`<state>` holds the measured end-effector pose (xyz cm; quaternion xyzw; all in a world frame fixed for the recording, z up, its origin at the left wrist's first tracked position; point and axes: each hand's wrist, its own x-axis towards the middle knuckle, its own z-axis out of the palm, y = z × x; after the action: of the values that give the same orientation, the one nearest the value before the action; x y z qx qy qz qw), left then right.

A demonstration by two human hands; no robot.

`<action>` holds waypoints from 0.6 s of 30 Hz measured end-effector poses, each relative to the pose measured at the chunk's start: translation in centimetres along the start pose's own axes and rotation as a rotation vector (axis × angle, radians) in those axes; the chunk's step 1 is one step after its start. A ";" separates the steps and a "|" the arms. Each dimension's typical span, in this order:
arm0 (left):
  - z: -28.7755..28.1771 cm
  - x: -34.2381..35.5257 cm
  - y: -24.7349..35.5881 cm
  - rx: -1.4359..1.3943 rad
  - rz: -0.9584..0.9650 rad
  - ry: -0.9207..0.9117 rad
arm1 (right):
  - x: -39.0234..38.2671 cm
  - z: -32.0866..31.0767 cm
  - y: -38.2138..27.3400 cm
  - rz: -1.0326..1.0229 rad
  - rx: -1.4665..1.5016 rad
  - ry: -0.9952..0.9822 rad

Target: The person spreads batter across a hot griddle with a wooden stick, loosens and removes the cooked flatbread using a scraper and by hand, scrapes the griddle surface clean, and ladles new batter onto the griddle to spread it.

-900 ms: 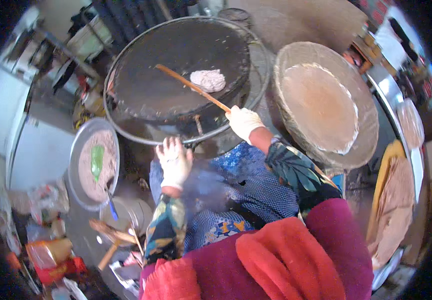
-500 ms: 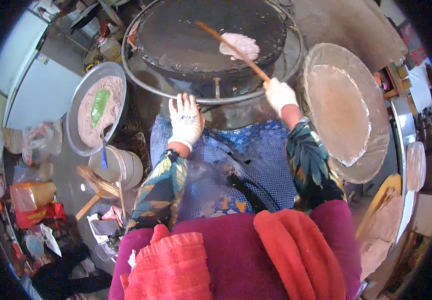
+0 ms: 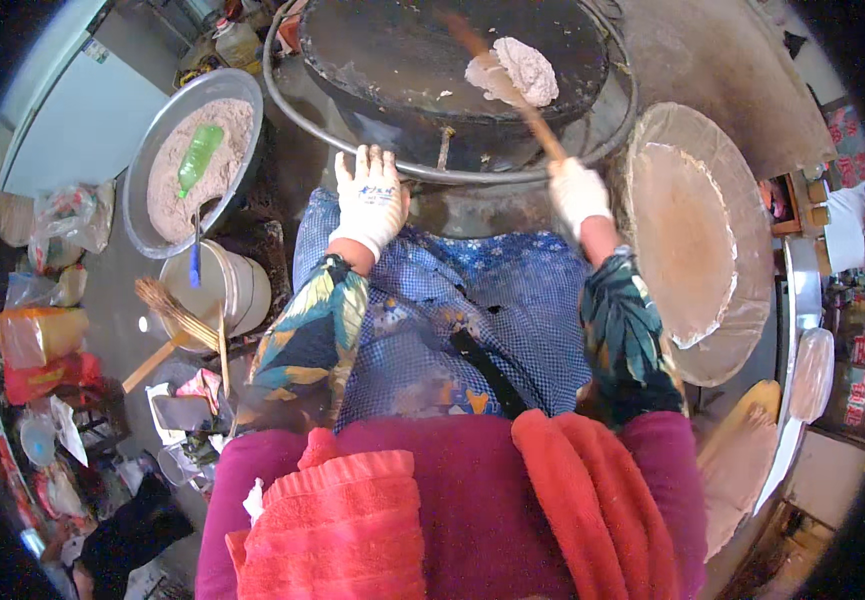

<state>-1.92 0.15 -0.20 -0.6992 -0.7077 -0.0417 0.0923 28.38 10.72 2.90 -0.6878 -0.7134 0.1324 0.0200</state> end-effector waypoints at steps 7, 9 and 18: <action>0.3 0.6 -1.2 0.041 -0.063 -0.066 | -2.1 -0.4 -2.9 -0.168 -0.114 0.028; 0.2 0.6 -0.8 0.022 -0.066 -0.073 | -1.0 2.1 0.1 -0.166 -0.092 0.032; -0.8 1.3 -4.1 0.011 -0.120 -0.081 | 1.6 0.3 0.8 -0.127 -0.202 0.111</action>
<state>-5.92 1.25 1.14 -0.6561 -0.7518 -0.0149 0.0646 29.06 12.26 2.22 -0.6459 -0.7631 0.0201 -0.0016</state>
